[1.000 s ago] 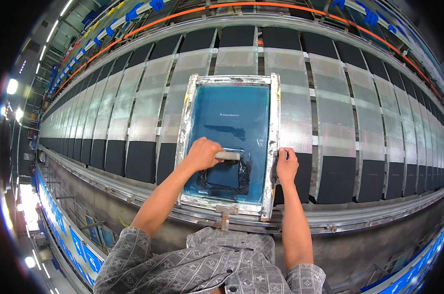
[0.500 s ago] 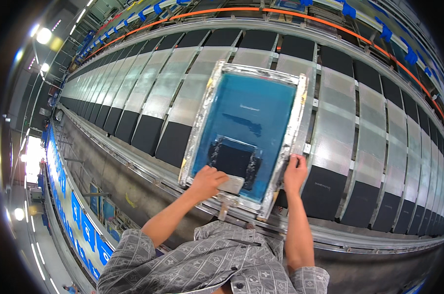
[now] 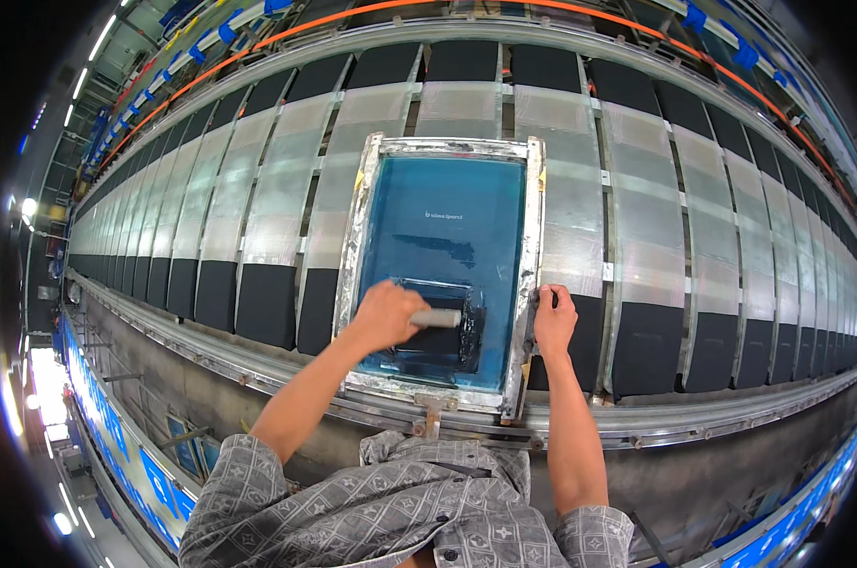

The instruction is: The person uses a squeegee to pull ink across a screen printing frame, repeatedly pressing and smoothing the ink layer. The person then lifts the frame to reveal a blue printed surface with a logo underneath before returning to the frame to continue the process.

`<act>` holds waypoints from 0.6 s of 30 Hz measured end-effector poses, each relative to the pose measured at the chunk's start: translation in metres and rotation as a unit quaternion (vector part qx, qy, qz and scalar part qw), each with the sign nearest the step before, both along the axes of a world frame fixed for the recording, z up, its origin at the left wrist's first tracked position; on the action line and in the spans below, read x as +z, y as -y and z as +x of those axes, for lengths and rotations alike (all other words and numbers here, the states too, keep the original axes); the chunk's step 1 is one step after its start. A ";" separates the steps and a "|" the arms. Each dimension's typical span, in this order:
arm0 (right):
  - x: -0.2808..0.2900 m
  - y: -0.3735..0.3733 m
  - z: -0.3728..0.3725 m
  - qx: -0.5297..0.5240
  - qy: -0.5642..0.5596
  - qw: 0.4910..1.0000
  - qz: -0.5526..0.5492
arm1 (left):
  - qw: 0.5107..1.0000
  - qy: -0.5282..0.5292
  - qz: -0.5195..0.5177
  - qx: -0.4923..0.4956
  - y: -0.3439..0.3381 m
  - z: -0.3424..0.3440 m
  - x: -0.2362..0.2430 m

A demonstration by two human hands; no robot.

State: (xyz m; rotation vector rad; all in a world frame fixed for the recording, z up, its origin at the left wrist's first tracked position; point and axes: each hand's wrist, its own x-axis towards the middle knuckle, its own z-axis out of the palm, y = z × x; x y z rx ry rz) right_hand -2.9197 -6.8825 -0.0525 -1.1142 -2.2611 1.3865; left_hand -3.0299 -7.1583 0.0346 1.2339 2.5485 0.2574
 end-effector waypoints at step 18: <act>-0.011 -0.003 -0.001 0.009 0.007 1.000 -0.028 | 1.000 0.002 -0.002 -0.026 -0.003 -0.009 0.003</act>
